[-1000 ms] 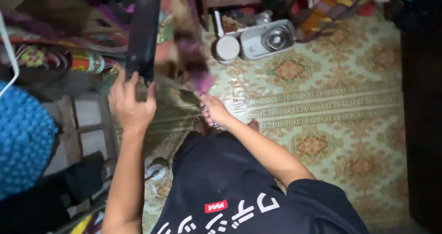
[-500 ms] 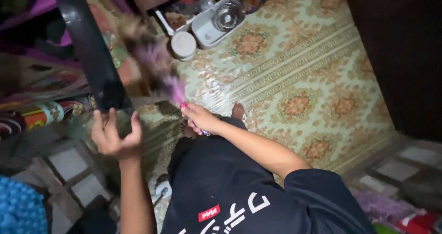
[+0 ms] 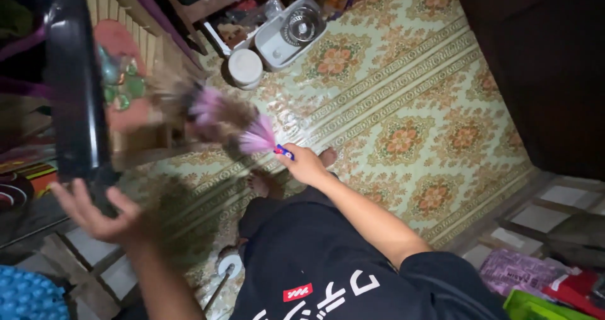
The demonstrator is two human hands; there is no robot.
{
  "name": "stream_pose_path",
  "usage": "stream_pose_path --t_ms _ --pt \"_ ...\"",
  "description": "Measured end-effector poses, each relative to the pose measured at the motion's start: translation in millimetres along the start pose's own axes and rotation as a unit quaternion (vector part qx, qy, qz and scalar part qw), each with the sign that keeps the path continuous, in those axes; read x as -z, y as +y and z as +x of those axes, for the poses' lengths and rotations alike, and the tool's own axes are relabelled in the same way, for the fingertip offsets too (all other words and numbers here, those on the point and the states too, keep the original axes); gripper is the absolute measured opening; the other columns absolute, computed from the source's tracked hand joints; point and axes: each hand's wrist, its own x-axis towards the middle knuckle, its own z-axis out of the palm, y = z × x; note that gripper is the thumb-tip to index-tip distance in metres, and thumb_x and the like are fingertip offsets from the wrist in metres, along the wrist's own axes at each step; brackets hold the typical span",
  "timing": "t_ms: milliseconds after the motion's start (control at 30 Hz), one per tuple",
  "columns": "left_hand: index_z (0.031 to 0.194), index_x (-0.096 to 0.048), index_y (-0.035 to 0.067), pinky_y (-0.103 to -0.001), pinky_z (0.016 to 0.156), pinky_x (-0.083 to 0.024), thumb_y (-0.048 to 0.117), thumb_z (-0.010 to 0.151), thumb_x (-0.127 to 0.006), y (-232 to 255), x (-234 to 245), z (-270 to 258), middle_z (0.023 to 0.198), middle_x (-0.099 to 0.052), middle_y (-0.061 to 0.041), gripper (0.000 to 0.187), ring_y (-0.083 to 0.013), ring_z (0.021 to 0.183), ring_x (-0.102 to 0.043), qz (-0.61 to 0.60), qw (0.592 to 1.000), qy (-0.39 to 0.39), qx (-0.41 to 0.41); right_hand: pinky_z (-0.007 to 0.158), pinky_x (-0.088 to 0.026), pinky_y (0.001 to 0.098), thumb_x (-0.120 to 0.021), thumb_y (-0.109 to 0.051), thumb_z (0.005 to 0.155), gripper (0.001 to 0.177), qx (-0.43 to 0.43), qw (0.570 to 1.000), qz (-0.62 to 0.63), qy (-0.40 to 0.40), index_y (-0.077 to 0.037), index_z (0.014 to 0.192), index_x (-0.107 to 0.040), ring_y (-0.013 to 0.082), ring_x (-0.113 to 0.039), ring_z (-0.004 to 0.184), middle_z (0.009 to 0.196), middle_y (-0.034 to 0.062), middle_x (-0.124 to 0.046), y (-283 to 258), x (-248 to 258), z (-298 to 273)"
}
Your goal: Dusting a poster, folding it, and then dusting the surfaces and interior of a wooden wardrobe using a feather duster.
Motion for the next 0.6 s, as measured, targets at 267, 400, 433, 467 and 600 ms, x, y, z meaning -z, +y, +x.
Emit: stream_pose_path --t_ms 267,400,433,467,600 --pt "0.156 -0.044 -0.008 -0.061 0.121 -0.037 0.013 0.122 -0.062 5.2 12.1 28.1 0.158 -0.031 -0.029 0.045 -0.0531 0.147 -0.038 0.040 0.999 -0.009 0.008 0.085 -0.051 0.0486 -0.041 -0.060 0.099 0.060 -0.053 0.995 -0.053 0.073 -0.019 0.138 -0.062 0.0392 -0.065 0.111 0.119 0.0184 -0.072 27.5 92.2 -2.3" --pt "0.148 -0.050 -0.014 -0.059 0.116 -0.038 0.010 0.120 -0.070 38.7 -20.4 1.5 0.151 -0.032 -0.031 0.042 -0.0542 0.138 -0.042 0.099 0.994 -0.054 0.006 0.079 -0.051 0.0471 -0.044 -0.058 0.097 0.052 -0.045 0.990 -0.057 0.124 -0.023 0.125 -0.069 0.0381 -0.068 0.100 0.101 0.0152 -0.075 73.8 134.3 -12.0" --pt "0.142 -0.063 -0.019 -0.059 0.117 -0.035 0.006 0.119 -0.075 40.1 -42.9 -10.1 0.152 -0.035 -0.035 0.036 -0.0533 0.142 -0.037 0.117 0.988 -0.094 0.023 0.081 -0.051 0.0438 -0.047 -0.057 0.097 0.050 -0.039 0.988 -0.024 0.145 -0.023 0.124 -0.071 0.0361 -0.070 0.102 0.106 0.0148 -0.076 90.8 146.6 -11.7" --pt "0.142 -0.063 -0.019 -0.059 0.117 -0.035 0.006 0.119 -0.075 58.7 -58.8 -19.7 0.152 -0.035 -0.035 0.036 -0.0533 0.142 -0.037 0.111 0.990 -0.090 0.018 0.081 -0.051 0.0438 -0.047 -0.057 0.097 0.050 -0.037 0.987 -0.022 0.154 -0.023 0.124 -0.071 0.0361 -0.070 0.102 0.106 0.0148 -0.076 103.4 151.5 -12.8" --pt "0.120 -0.069 -0.006 -0.051 0.109 -0.045 0.012 0.104 -0.069 147.0 -141.8 -54.7 0.122 -0.063 -0.027 0.025 -0.0439 0.120 -0.056 -0.103 0.951 -0.290 -0.038 0.073 -0.048 0.0481 -0.047 -0.055 0.099 0.044 -0.058 0.981 -0.004 0.184 -0.017 0.106 -0.067 0.0391 -0.069 0.090 0.090 0.0170 -0.073 166.1 180.3 -15.9"
